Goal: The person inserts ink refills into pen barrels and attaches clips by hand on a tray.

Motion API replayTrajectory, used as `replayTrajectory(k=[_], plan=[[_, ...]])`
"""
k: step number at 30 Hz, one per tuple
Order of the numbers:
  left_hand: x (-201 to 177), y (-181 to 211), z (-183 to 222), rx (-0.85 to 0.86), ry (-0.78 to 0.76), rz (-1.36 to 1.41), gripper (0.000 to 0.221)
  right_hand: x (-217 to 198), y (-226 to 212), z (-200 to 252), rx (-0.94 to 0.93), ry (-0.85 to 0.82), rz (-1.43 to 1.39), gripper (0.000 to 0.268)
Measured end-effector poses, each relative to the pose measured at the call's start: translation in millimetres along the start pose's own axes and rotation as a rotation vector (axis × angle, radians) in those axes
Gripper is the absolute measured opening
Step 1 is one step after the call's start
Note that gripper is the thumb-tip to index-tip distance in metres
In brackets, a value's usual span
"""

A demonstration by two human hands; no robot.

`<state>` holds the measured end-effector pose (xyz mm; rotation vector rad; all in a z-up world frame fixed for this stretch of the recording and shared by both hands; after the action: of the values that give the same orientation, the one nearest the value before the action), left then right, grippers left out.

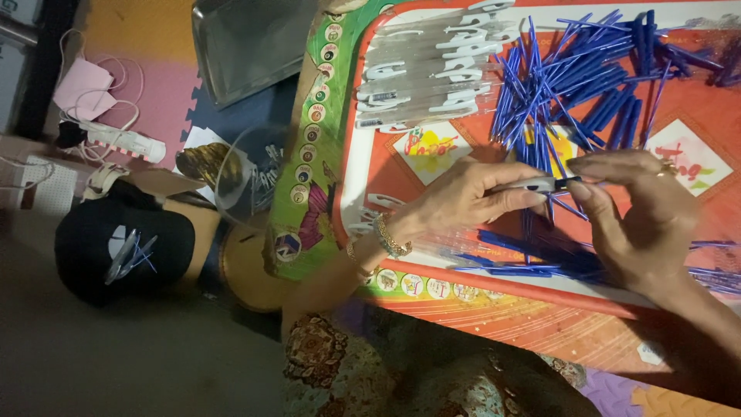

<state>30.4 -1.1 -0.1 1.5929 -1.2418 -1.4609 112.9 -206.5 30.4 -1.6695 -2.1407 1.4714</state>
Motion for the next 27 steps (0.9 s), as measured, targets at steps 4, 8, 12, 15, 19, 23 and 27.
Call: replayTrajectory(k=[4,8,12,15,19,23,27], plan=[[0.0,-6.4,0.7,0.019,0.046,0.066,0.039,1.0,13.0,9.4,-0.027,0.016,0.038,0.007],[3.7,-17.3,1.5,0.021,0.101,-0.031,0.040,15.5,9.1,17.7,-0.208,-0.009,0.164,0.010],[5.5,-34.1,1.5,0.023,0.111,-0.072,0.040,17.1,16.5,13.4,-0.115,-0.054,0.080,0.018],[2.4,-21.1,-1.3,0.064,0.110,-0.044,0.040,10.1,9.7,7.3,-0.056,-0.056,0.069,0.012],[7.5,-33.7,0.9,0.074,0.052,-0.051,0.041,3.2,7.3,5.6,-0.043,-0.060,0.126,0.016],[-22.7,3.6,7.7,0.145,-0.015,0.162,0.045,-14.6,5.8,5.8,-0.076,-0.059,0.125,0.017],[-96.1,38.9,39.5,0.104,0.233,-0.002,0.027,-35.4,16.2,22.1,0.121,-0.091,0.125,0.016]])
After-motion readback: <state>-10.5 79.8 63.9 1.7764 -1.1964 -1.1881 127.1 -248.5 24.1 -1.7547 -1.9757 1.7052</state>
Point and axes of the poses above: each hand's wrist, its own z-axis away from the middle knuckle, its own x-axis out of the palm, y = z × x, the point moved 4 cm from there along -z, towards the middle knuckle, and after that the axes turned 1 degree about y, right-handed, at the moved point
